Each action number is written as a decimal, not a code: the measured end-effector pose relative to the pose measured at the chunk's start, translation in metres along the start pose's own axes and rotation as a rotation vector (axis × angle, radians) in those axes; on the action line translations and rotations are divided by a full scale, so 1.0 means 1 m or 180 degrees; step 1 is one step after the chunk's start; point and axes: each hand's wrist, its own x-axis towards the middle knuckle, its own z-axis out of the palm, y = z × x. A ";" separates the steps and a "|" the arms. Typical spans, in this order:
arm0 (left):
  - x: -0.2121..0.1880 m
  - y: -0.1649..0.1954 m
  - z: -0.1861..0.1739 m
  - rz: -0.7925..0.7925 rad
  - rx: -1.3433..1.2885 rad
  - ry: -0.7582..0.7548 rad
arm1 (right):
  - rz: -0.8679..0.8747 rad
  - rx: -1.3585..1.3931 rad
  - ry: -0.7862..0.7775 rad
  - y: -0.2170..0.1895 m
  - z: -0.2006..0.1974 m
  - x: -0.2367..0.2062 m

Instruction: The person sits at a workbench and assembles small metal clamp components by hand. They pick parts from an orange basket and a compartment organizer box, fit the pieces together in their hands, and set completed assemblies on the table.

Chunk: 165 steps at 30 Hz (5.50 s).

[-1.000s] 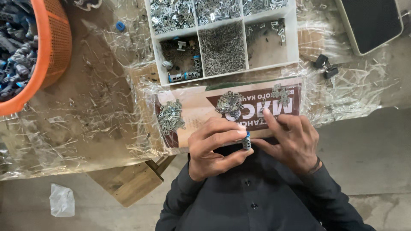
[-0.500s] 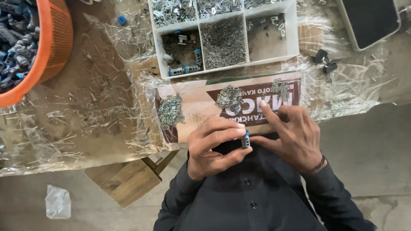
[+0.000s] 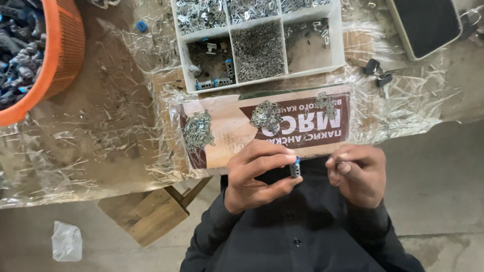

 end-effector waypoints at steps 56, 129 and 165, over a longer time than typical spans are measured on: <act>0.000 -0.003 -0.008 0.0026 0.0129 0.0122 | -0.2272 -0.3833 -0.0846 -0.004 0.051 0.033; -0.007 -0.015 -0.008 0.0201 0.0459 0.0158 | -0.1019 -0.3543 -0.0794 -0.022 0.091 0.030; -0.009 -0.026 -0.027 0.0033 0.0027 0.0286 | -0.1340 -0.3219 -0.0505 0.000 0.052 0.039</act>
